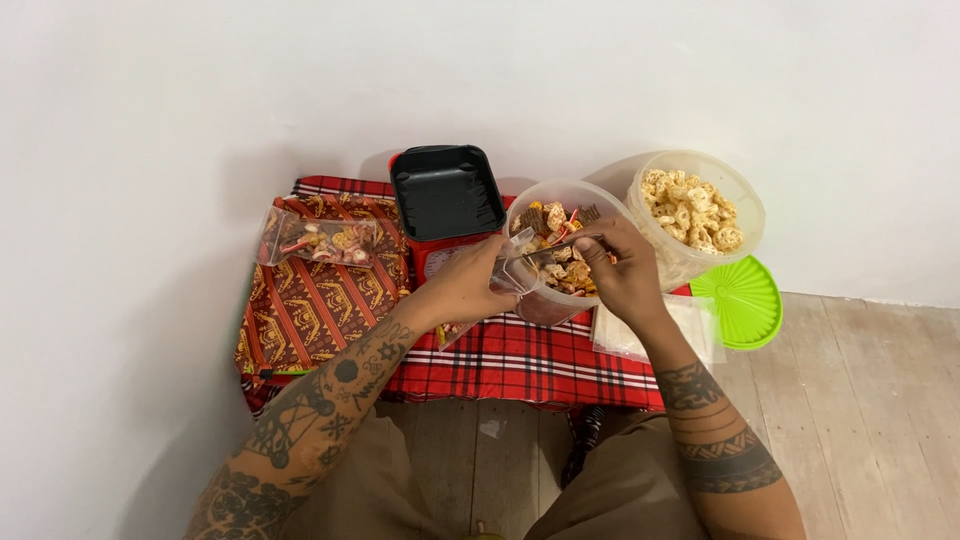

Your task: The person portions snacks from a large container into small plastic bags by scooping them with a spoon, then weighing each bag on a scale and adding or removing snacks until the desired weight is reached. The process is repeated for multiple bags.

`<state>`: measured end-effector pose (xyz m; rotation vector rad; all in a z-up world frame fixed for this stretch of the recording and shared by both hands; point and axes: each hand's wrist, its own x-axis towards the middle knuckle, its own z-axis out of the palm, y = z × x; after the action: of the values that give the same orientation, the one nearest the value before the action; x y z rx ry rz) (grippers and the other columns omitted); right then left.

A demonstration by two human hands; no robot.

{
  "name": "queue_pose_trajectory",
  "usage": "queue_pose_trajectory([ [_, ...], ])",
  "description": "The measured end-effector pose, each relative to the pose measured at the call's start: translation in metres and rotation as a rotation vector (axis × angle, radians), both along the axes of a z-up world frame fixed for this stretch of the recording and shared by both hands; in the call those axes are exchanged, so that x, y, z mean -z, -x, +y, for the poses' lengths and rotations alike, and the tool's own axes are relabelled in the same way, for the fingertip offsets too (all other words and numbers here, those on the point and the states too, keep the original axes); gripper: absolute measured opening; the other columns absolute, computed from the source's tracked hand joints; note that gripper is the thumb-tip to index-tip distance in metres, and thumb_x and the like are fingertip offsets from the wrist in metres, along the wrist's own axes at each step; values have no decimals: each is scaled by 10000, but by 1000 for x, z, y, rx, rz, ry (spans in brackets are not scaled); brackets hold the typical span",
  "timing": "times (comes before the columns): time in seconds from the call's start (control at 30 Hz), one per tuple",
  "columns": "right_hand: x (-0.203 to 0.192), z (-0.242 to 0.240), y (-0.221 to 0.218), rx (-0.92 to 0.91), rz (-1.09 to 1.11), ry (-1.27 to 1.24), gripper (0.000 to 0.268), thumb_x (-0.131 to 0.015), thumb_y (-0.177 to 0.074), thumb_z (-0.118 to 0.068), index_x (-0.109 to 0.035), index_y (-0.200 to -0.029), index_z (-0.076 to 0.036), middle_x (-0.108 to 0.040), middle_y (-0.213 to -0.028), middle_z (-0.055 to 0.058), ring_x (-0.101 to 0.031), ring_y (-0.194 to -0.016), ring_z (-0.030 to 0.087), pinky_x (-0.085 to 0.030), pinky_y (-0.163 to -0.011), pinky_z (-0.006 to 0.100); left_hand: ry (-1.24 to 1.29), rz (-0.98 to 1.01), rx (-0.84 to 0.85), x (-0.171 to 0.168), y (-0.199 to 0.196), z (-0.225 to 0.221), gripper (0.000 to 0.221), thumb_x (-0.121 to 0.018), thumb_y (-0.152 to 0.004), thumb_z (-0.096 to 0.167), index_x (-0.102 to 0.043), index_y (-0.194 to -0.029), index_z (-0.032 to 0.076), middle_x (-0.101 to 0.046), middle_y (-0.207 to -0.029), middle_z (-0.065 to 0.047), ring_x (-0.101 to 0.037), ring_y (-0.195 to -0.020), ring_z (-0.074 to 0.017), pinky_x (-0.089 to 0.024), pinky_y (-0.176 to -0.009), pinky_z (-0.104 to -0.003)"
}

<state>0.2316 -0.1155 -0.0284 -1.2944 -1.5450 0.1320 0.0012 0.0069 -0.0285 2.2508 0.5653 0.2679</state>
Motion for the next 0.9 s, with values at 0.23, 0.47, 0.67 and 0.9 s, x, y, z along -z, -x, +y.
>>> queue_pose_trajectory([
  [0.23, 10, -1, 13, -111, -60, 82, 75, -763, -927, -103, -820, -974, -116, -655, -844, 107, -658, -812, 294, -495, -778, 402, -22, -6, 10, -6, 2, -3, 848, -743, -751, 289, -392, -1436, -67, -599, -1245, -347, -581, -1189, -542, -473, -995, -597],
  [0.47, 2, 1, -22, 183, 332, -15, 159, -592, -1101, -122, -726, -1091, -37, -675, -845, 101, -608, -757, 161, -508, -767, 291, -8, 14, -85, -15, 5, -3, 677, -738, -747, 303, -494, -1289, -19, -631, -1184, -258, -623, -1144, -479, -494, -964, -552],
  [0.67, 10, 4, -44, 388, 417, -143, 190, -543, -1139, -132, -694, -1097, -26, -615, -777, 59, -580, -695, 113, -471, -685, 226, -22, 16, -157, -3, 5, 2, 630, -782, -721, 352, -530, -1202, 33, -644, -1082, -161, -664, -1074, -408, -514, -907, -512],
  [0.9, 25, 2, -17, 406, 139, 337, 142, -688, -1036, -241, -810, -1036, -168, -711, -706, 70, -670, -664, 165, -538, -666, 324, 19, 45, -126, -15, 4, -5, 682, -757, -741, 314, -497, -1282, -10, -634, -1106, -183, -651, -1110, -423, -508, -946, -516],
])
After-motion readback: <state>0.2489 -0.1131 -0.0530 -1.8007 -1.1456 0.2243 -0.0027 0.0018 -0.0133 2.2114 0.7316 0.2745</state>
